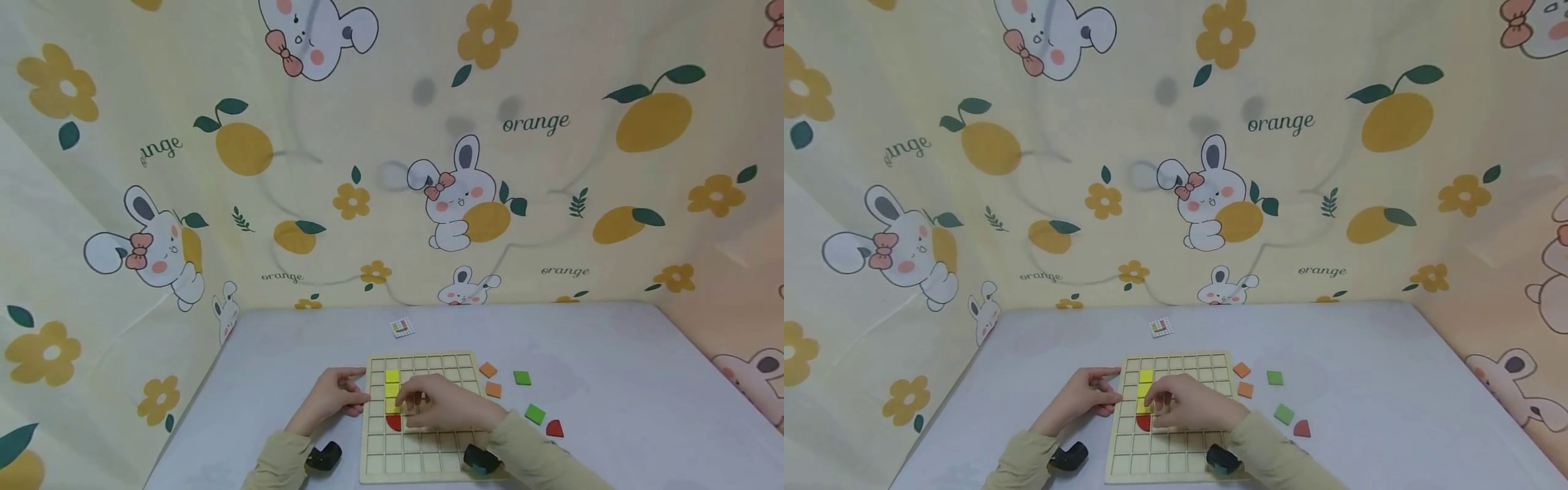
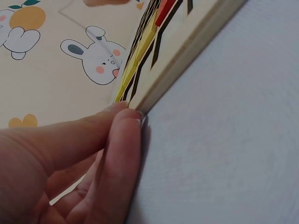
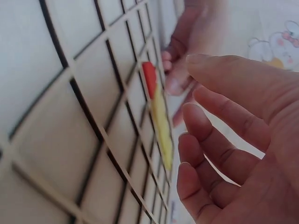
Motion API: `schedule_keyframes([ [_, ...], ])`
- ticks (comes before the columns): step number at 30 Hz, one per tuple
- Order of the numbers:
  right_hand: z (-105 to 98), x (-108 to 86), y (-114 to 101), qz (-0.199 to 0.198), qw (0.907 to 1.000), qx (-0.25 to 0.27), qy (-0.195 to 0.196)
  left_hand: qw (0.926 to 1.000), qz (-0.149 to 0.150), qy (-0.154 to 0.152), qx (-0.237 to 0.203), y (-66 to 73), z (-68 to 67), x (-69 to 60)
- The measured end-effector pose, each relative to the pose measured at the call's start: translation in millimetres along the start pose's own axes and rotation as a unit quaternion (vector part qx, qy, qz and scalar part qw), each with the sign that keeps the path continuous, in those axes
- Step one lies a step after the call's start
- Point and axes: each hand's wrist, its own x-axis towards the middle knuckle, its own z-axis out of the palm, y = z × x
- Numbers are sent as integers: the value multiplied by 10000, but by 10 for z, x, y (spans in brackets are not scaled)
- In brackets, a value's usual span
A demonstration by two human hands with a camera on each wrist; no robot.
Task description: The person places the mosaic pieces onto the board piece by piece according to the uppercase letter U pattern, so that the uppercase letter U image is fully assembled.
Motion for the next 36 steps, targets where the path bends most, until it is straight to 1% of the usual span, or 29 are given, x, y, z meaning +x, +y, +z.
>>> schedule_keyframes([
  [3,-96,-95,-27,-38,9999,67,110,10000,-8,2,-15,0,-11,-12],
  [6,-209,-203,-26,-108,9996,65,256,10000,51,-17,-4,0,-27,-21],
  [7,-250,-250,-19,-78,9995,69,310,10000,74,-27,12,3,-24,-19],
  [14,-484,-593,120,-5,9971,-151,749,9999,83,-29,51,-11,-29,-22],
  [19,-617,-861,221,406,9945,-202,945,9999,97,-27,58,-10,-24,-28],
  [22,-687,-1012,266,745,9924,-194,963,9999,75,-41,54,-14,-16,-22],
  [25,-742,-1141,326,992,9901,-200,975,10000,16,-58,44,-10,-15,-21],
  [29,-789,-1291,421,1150,9876,-300,1030,10000,27,-59,21,-14,-16,-22],
  [33,-812,-1426,506,1318,9841,-443,1104,9999,107,-83,-19,-22,-16,-18],
  [36,-816,-1513,559,1455,9821,-468,1102,9999,112,-79,51,-17,-13,-17],
])
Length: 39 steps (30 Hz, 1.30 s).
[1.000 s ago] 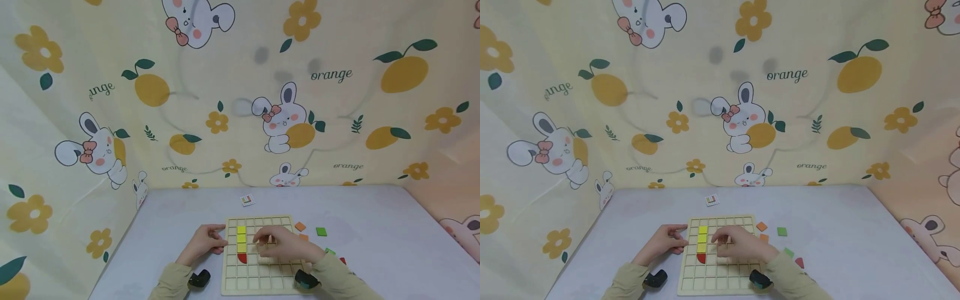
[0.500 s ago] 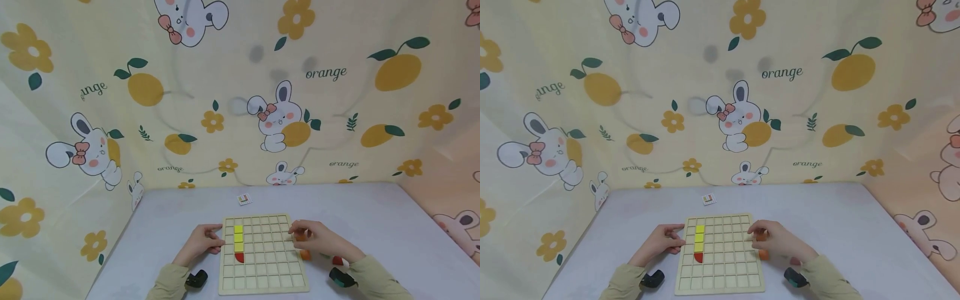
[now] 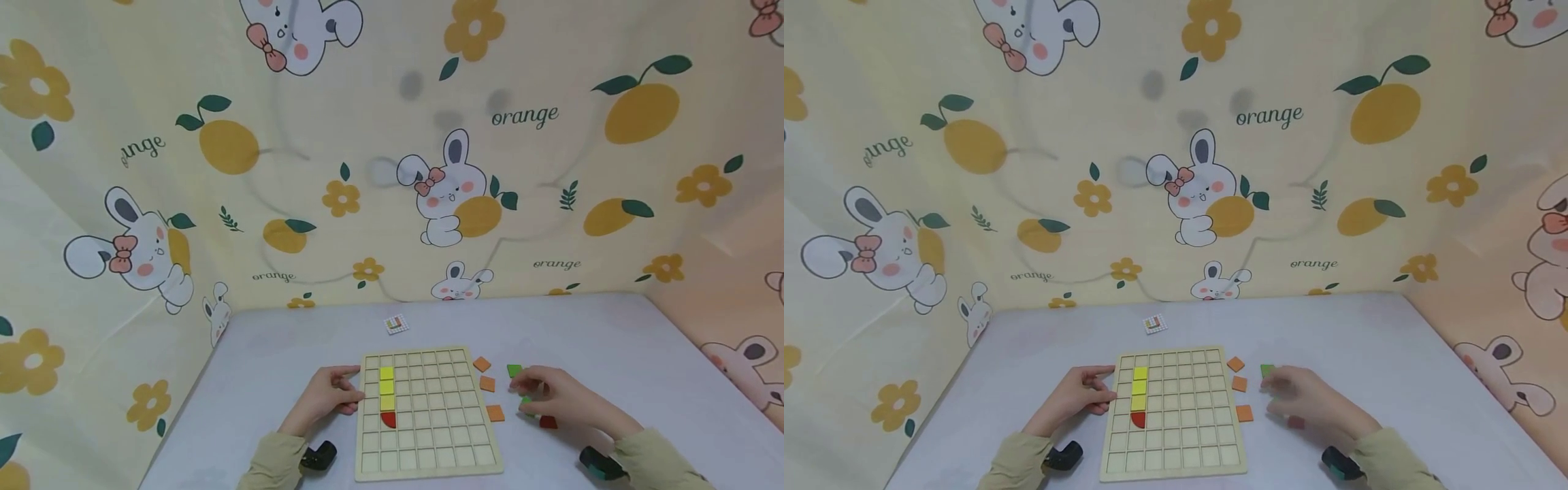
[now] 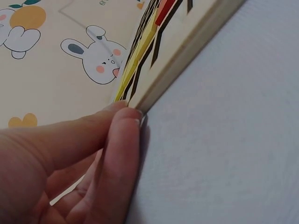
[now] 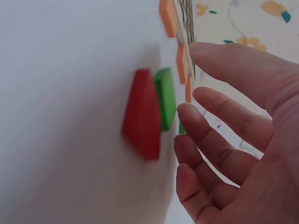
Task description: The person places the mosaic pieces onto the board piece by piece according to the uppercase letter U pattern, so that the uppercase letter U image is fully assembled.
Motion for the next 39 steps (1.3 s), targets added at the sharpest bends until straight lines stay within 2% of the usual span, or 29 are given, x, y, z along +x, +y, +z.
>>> schedule_keyframes([
  [7,-14,-107,87,340,9994,-62,35,9999,-109,62,2,19,-1,-5],
  [14,9,-141,88,659,9978,38,26,10000,-59,48,-53,34,11,-15],
  [23,5,-96,99,542,9985,-67,-50,10000,-46,32,-37,56,9,-31],
  [29,-22,-77,102,249,9994,64,-235,10000,8,22,-45,37,3,-25],
  [39,-54,-59,140,323,9989,90,-332,10000,-36,47,9,6,1,-3],
])
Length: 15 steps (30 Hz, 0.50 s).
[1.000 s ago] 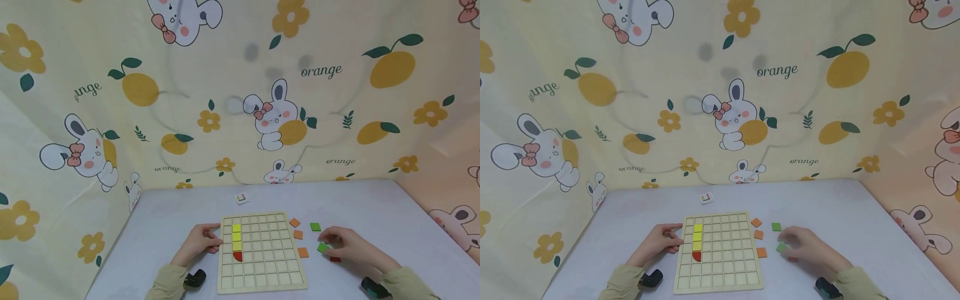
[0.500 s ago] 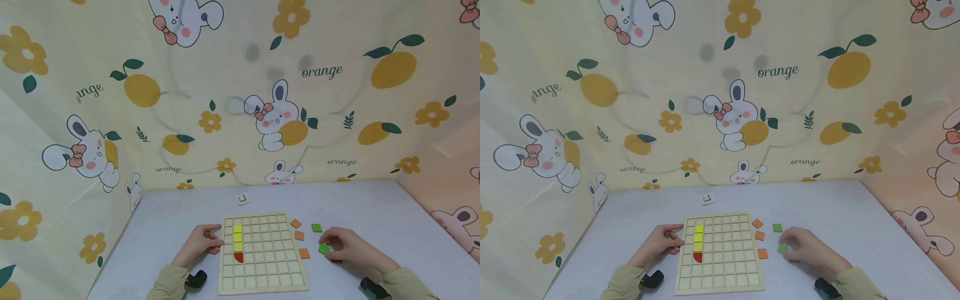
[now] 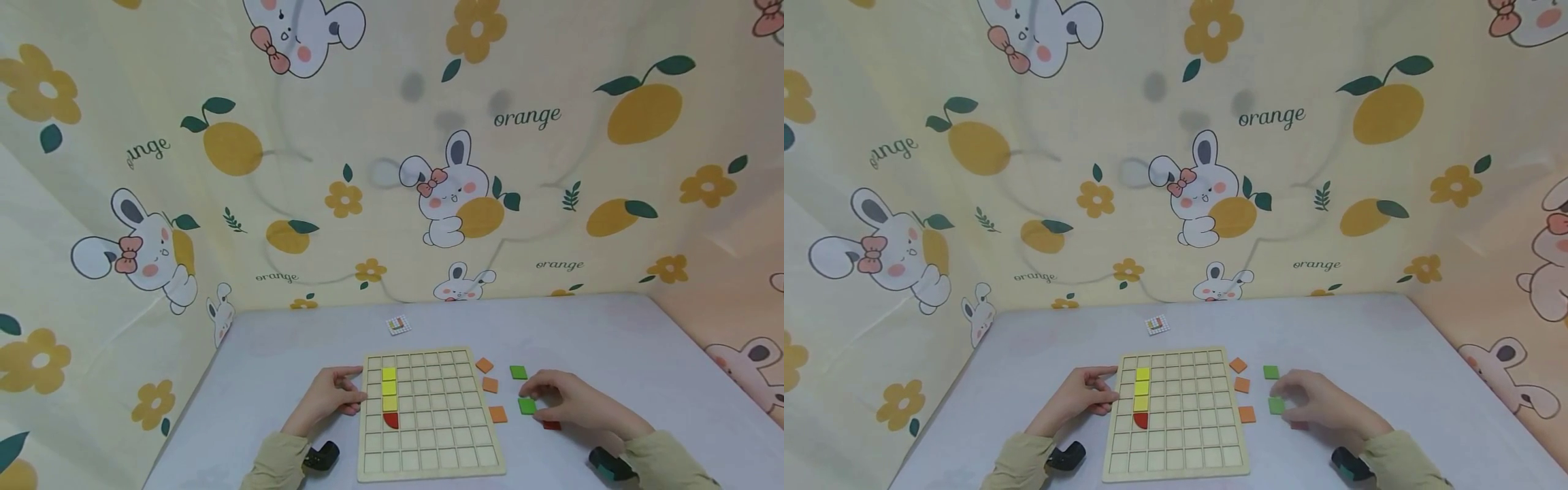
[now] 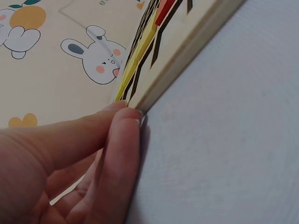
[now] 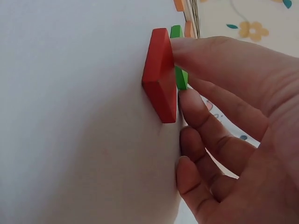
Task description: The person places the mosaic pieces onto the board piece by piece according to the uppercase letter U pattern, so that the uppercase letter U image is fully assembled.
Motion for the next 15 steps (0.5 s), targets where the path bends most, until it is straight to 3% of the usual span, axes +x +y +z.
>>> schedule_keyframes([
  [11,-2,45,-24,67,9999,-135,44,10000,-22,36,-4,5,6,-8],
  [15,-29,91,-88,-201,9995,-213,130,10000,-11,35,-21,4,0,4],
])
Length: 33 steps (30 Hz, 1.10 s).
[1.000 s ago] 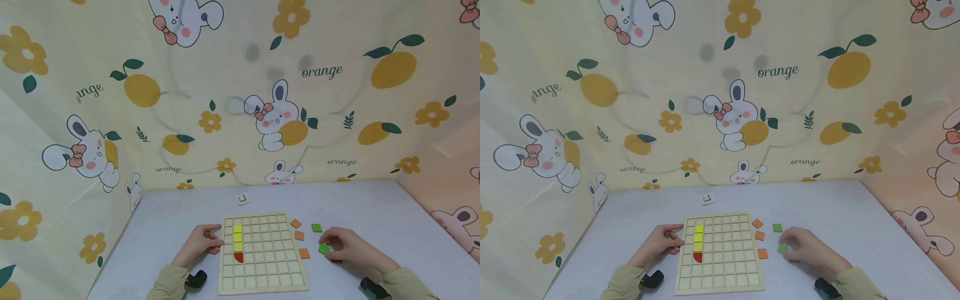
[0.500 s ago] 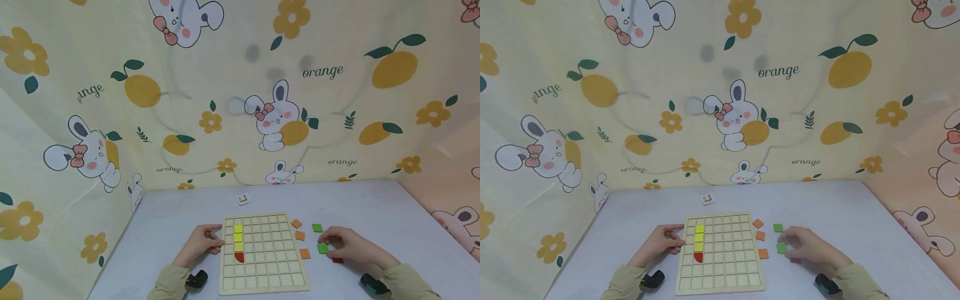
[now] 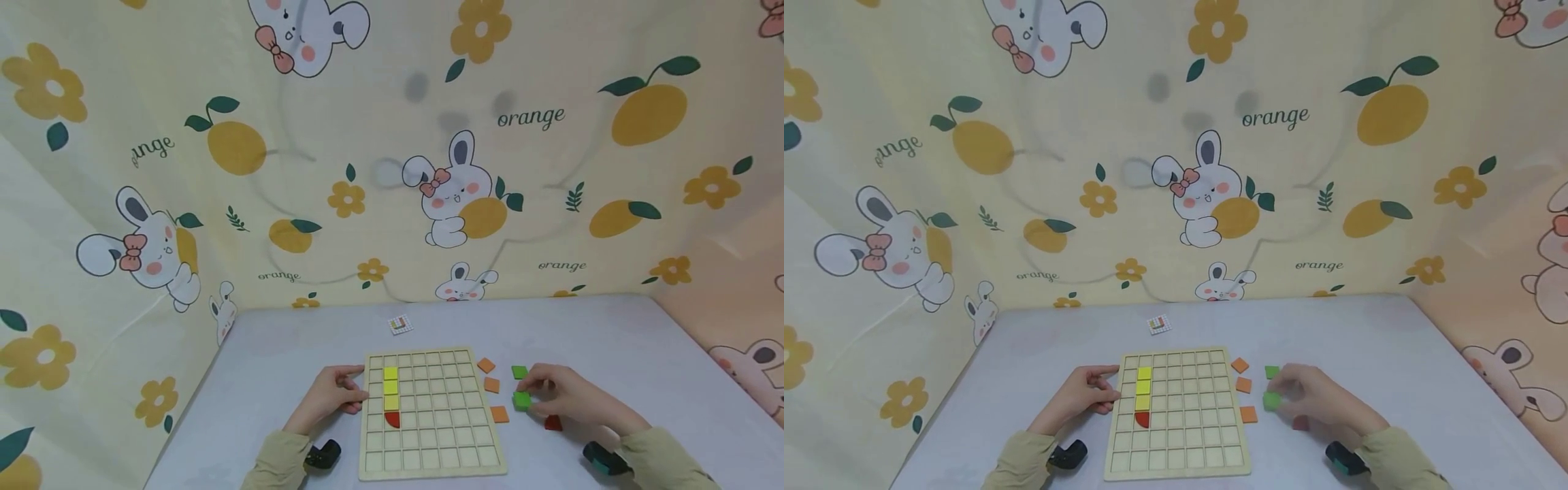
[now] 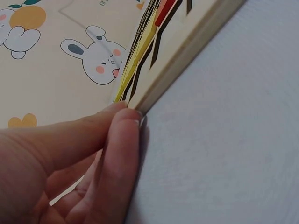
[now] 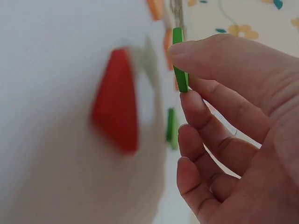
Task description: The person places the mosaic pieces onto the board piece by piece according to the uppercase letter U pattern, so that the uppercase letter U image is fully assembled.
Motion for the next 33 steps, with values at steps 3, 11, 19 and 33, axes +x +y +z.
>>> schedule_keyframes([
  [3,18,53,-76,-522,9985,-56,174,10000,28,8,22,-22,3,6],
  [11,185,329,-427,-1339,9904,10,337,9999,136,-61,-33,-28,7,27],
  [19,545,593,-708,-1658,9851,464,-21,9997,197,-90,-81,-12,1,-2],
  [33,977,842,-998,-1401,9876,569,-433,9998,166,-75,-119,-14,3,-1],
])
